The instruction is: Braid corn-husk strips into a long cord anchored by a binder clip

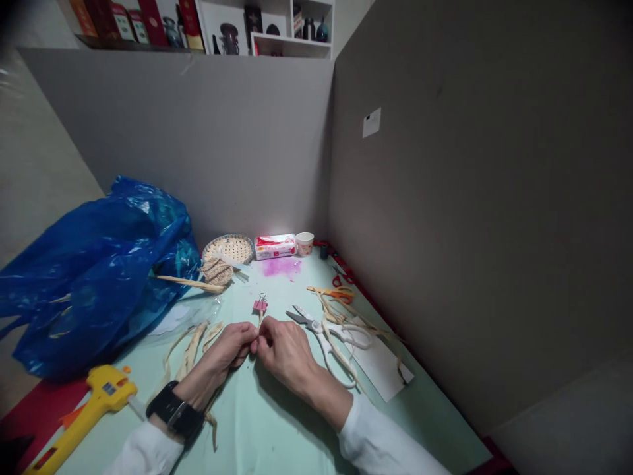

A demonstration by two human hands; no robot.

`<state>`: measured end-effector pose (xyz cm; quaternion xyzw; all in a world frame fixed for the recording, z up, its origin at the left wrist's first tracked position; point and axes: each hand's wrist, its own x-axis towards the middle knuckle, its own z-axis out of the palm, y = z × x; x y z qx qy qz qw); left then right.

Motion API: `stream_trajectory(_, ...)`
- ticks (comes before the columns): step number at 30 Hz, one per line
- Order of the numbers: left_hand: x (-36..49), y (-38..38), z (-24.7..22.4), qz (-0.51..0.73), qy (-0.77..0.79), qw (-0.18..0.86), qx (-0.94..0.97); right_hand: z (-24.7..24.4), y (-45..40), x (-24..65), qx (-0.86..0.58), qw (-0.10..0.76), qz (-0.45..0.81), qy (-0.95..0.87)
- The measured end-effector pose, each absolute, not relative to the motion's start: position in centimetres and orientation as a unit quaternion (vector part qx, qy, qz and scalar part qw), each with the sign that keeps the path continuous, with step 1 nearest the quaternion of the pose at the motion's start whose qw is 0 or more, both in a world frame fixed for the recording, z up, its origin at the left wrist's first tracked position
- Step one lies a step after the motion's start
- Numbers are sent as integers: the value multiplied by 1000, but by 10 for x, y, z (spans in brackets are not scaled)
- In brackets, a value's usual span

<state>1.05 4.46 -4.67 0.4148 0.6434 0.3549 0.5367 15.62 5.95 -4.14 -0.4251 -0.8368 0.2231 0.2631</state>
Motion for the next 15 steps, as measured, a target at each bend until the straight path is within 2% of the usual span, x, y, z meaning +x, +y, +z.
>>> stream_trajectory(15,0,45,-52,370,622,563,400,-38,41,155,-336,134,32,-932)
